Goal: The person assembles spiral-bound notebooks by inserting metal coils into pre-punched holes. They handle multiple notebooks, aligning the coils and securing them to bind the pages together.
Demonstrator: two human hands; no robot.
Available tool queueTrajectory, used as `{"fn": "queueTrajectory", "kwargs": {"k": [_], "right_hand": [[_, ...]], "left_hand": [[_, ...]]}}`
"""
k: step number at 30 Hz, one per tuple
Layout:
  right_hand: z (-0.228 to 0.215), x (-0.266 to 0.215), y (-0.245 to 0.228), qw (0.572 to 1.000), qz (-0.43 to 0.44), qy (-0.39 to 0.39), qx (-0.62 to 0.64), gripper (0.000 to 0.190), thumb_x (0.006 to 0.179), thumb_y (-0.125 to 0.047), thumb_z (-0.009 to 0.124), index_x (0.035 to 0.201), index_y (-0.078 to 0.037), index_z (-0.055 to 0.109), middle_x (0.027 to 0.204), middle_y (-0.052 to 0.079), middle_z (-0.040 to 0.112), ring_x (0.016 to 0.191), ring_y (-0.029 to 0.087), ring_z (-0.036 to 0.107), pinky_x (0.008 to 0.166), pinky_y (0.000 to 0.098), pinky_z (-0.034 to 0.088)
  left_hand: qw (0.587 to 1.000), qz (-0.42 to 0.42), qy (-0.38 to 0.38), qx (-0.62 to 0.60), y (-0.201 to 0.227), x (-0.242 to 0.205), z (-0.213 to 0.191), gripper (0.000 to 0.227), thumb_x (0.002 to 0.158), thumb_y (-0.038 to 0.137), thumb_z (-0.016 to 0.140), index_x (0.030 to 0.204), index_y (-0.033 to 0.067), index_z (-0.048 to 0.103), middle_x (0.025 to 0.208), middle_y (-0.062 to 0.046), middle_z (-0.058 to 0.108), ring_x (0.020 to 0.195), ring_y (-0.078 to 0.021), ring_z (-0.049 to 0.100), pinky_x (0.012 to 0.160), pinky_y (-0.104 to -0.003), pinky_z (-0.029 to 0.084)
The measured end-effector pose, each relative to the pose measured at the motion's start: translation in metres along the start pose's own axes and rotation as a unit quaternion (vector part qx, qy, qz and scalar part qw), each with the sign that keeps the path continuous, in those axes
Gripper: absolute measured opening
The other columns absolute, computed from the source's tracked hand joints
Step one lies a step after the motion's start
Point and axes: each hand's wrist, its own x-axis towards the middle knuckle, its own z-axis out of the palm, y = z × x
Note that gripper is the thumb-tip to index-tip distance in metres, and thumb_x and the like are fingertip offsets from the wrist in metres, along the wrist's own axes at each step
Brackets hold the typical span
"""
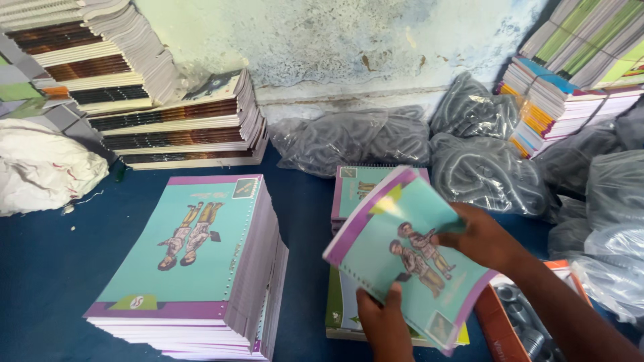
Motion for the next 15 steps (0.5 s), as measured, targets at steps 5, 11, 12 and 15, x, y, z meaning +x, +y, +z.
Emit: {"fn": "queueTrajectory", "kwargs": {"k": [5, 11, 12, 15], "right_hand": [[0.021, 0.018, 0.000, 0.977, -0.057, -0.045, -0.203, 0.060, 0.068, -0.015, 0.089, 0.123, -0.009, 0.065, 0.119, 0.012, 0.067, 0.114, 0.028, 0.066, 0.099, 0.0393, 0.052], [0.064, 0.019, -0.008, 0.958, -0.040, -0.106, -0.263, 0.057, 0.072, -0.012, 0.082, 0.125, -0.010, 0.063, 0.121, 0.010, 0.068, 0.117, 0.029, 0.066, 0.103, 0.0389, 0.051], [0.070, 0.016, -0.009, 0.955, -0.049, -0.102, -0.274, 0.059, 0.072, -0.012, 0.082, 0.128, -0.012, 0.063, 0.122, 0.010, 0.067, 0.118, 0.030, 0.065, 0.103, 0.0393, 0.051], [0.081, 0.013, -0.013, 0.950, -0.081, -0.096, -0.284, 0.062, 0.071, -0.009, 0.080, 0.131, -0.012, 0.062, 0.127, 0.011, 0.066, 0.123, 0.031, 0.062, 0.106, 0.0403, 0.049]], "left_hand": [[0.950, -0.101, 0.018, -0.296, -0.082, -0.002, -0.007, 0.060, 0.078, -0.005, 0.065, 0.135, 0.0103, 0.054, 0.111, -0.017, 0.071, 0.092, -0.0328, 0.076, 0.071, -0.052, 0.068], [0.941, -0.247, 0.078, -0.218, -0.155, 0.000, -0.030, 0.051, 0.092, 0.008, 0.068, 0.140, 0.0116, 0.053, 0.120, -0.021, 0.072, 0.102, -0.0376, 0.077, 0.073, -0.054, 0.066], [0.937, -0.265, 0.078, -0.215, -0.165, 0.002, -0.031, 0.051, 0.092, 0.010, 0.068, 0.140, 0.0116, 0.053, 0.120, -0.021, 0.072, 0.103, -0.0372, 0.076, 0.074, -0.054, 0.066], [0.929, -0.299, 0.069, -0.207, -0.194, 0.009, -0.036, 0.051, 0.092, 0.014, 0.068, 0.141, 0.0115, 0.052, 0.122, -0.020, 0.071, 0.105, -0.0362, 0.075, 0.078, -0.054, 0.066]]}}
